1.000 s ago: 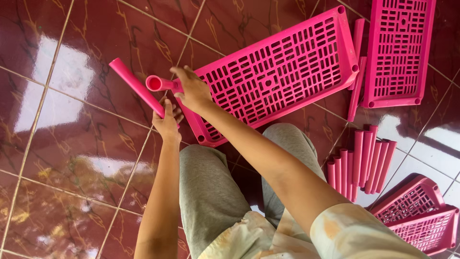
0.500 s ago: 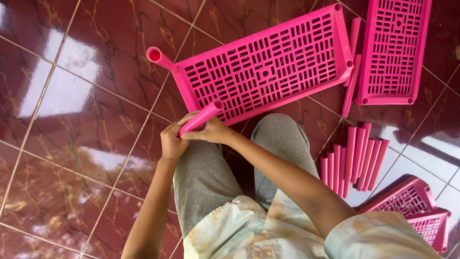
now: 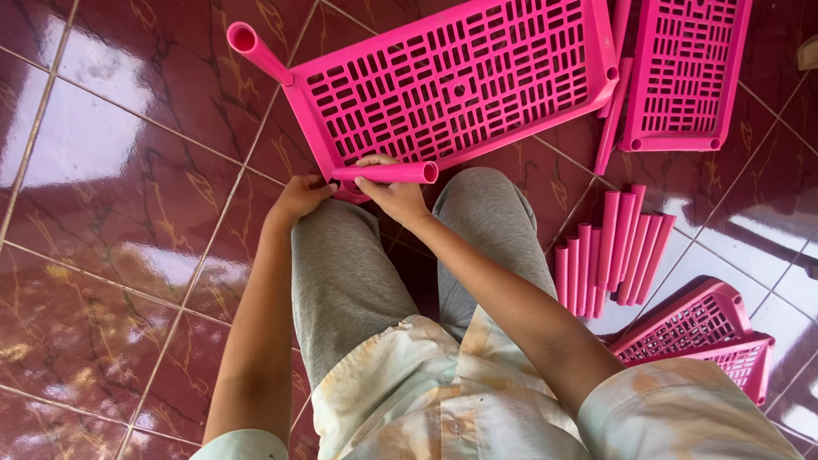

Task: The person assembles a pink plastic shelving unit by inserting cylindrical legs into corner holes of rectangular trays and stacking additional trays on top. The person handles multiple trays and legs, aligning and securing them by hand.

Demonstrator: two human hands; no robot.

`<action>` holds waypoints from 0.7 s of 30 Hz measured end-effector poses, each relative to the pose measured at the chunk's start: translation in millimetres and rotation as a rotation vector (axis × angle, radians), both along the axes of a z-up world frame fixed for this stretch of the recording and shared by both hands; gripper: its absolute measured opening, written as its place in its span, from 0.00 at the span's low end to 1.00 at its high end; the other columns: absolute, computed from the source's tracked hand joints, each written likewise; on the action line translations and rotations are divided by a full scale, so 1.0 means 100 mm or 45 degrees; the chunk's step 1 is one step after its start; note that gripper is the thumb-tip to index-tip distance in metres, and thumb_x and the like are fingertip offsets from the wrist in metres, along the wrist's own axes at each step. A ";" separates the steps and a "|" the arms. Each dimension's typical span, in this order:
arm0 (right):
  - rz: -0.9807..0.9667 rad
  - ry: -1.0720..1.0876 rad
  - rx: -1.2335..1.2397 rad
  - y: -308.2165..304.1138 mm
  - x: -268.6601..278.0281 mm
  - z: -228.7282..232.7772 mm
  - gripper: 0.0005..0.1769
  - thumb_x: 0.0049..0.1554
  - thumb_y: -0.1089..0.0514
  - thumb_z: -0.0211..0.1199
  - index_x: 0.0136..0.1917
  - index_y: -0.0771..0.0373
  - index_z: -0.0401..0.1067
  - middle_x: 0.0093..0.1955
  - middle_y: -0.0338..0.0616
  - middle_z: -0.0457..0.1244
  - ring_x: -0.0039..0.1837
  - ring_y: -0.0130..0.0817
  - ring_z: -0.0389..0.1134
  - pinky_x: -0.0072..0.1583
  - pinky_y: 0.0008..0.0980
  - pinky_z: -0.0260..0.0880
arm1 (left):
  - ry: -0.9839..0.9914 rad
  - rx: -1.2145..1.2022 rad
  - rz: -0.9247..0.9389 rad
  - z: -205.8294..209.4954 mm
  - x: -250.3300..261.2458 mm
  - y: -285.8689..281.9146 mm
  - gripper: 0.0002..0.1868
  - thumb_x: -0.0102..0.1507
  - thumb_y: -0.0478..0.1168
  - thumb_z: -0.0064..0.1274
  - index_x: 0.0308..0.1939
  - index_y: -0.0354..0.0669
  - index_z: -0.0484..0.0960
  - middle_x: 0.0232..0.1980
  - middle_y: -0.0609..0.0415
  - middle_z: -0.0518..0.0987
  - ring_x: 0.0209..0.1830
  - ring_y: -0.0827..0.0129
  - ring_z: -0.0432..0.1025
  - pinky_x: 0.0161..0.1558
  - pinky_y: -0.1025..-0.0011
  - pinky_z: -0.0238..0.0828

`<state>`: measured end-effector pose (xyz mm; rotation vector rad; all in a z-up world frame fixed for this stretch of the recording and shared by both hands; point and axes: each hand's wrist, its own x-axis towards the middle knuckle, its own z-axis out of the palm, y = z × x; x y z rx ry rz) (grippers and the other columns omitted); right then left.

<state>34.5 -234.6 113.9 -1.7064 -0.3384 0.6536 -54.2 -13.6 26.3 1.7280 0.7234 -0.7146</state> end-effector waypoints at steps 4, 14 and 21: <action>0.015 0.034 -0.003 -0.03 -0.04 -0.04 0.18 0.59 0.59 0.68 0.61 0.64 0.74 0.57 0.42 0.69 0.57 0.26 0.73 0.58 0.27 0.76 | -0.108 -0.154 0.161 -0.07 0.05 0.04 0.23 0.65 0.43 0.59 0.61 0.34 0.82 0.50 0.47 0.86 0.49 0.64 0.80 0.52 0.70 0.76; 0.002 -0.052 0.048 0.12 -0.04 -0.10 0.15 0.60 0.58 0.69 0.60 0.63 0.75 0.57 0.42 0.70 0.57 0.28 0.72 0.60 0.28 0.74 | -0.030 -0.386 0.576 0.21 0.22 0.07 0.26 0.69 0.47 0.52 0.71 0.51 0.74 0.50 0.50 0.85 0.43 0.64 0.81 0.43 0.69 0.80; -0.047 -0.044 0.047 0.21 0.12 -0.13 0.14 0.61 0.58 0.68 0.59 0.63 0.74 0.56 0.41 0.70 0.58 0.28 0.72 0.61 0.27 0.74 | -0.043 -0.488 0.664 0.15 0.18 0.07 0.28 0.68 0.48 0.52 0.72 0.51 0.72 0.57 0.53 0.83 0.44 0.64 0.81 0.44 0.68 0.82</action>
